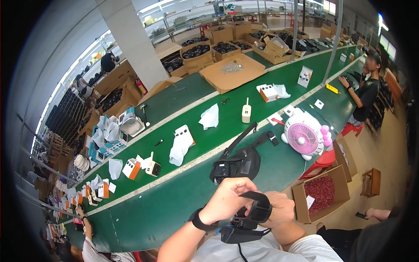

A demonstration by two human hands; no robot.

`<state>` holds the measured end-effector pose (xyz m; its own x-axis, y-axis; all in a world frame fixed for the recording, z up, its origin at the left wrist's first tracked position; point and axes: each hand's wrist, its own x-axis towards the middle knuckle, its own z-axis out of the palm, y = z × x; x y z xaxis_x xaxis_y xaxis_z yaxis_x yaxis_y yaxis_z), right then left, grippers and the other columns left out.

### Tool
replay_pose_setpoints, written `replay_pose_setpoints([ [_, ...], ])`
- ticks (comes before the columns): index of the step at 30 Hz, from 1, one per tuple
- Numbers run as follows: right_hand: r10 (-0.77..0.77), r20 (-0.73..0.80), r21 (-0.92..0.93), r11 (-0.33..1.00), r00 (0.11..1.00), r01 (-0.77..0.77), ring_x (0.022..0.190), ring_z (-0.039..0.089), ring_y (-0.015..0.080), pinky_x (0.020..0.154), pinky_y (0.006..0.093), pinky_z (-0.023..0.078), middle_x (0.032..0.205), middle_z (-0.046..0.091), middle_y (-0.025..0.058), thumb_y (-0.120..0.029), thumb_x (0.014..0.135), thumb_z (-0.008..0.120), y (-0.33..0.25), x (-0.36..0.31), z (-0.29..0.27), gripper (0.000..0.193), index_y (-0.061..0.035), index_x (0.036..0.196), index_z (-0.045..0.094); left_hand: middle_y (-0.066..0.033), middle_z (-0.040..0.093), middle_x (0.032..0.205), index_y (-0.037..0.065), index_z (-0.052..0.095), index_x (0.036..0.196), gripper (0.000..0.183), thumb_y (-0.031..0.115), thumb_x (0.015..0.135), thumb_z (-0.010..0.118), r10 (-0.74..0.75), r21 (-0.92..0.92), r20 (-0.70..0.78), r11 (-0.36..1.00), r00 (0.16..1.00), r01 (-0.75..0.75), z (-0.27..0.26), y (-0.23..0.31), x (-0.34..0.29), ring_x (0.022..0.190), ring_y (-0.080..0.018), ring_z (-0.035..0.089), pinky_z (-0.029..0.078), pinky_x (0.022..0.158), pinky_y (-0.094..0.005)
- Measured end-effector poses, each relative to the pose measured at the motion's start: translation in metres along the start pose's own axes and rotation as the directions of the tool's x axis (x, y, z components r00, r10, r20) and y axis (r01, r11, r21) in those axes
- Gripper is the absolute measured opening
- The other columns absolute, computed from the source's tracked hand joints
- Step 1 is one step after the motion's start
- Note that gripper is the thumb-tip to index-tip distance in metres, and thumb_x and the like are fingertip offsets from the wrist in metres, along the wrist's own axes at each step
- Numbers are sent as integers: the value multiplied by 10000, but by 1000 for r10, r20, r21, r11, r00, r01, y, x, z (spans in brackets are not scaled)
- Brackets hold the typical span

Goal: Packaging small electronic speakers into boxes on an assembly line.

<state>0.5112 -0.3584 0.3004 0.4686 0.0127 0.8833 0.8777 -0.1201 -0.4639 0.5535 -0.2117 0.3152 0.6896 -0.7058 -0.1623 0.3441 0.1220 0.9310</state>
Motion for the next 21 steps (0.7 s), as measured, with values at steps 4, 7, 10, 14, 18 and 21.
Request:
replay_pose_setpoints([
  [4,265,-6,15,964,964,-265,585,646,211,567,289,523,744,674,122,29,693,703,-4,-1,9,144,58,833,681,-39,616,695,-7,617,864,111,-23,760,580,204,388,-159,913,966,-128,-3,-21,3,632,-86,558,447,583,-228],
  [7,449,138,231,852,883,-469,734,624,163,688,257,488,869,675,106,-23,857,576,-1,8,21,185,62,1012,631,-64,596,671,10,630,812,170,61,747,481,299,434,-284,887,911,-155,-20,-43,5,638,-100,554,429,564,-248],
  [10,690,464,215,521,556,-826,918,561,108,810,248,451,987,625,73,-100,960,438,8,-14,13,295,49,1195,535,-18,620,733,-16,642,793,174,111,828,528,274,424,-364,900,890,-104,-32,-32,-1,641,-83,574,459,559,-216],
  [14,641,350,557,443,683,-702,1044,588,157,838,279,483,1339,493,168,-52,926,480,10,-28,16,321,31,1229,545,-114,641,764,-32,592,995,165,70,874,547,50,119,-336,993,940,-11,-44,2,-34,728,-174,651,515,583,-244],
  [18,480,-3,210,858,877,-469,1124,578,317,924,364,482,1364,449,226,62,800,564,14,-32,27,350,55,1149,598,-203,586,1116,-42,429,1242,570,270,838,683,234,-162,-513,919,826,-360,-20,-20,-76,953,-270,633,557,771,-384],
  [21,357,58,-52,934,932,-354,1179,532,352,963,400,457,1174,587,244,56,754,593,7,-22,46,339,87,1091,610,-130,566,1136,-22,416,1268,767,285,692,819,301,-206,-570,848,765,-488,23,-58,-74,1010,-212,580,512,828,-343],
])
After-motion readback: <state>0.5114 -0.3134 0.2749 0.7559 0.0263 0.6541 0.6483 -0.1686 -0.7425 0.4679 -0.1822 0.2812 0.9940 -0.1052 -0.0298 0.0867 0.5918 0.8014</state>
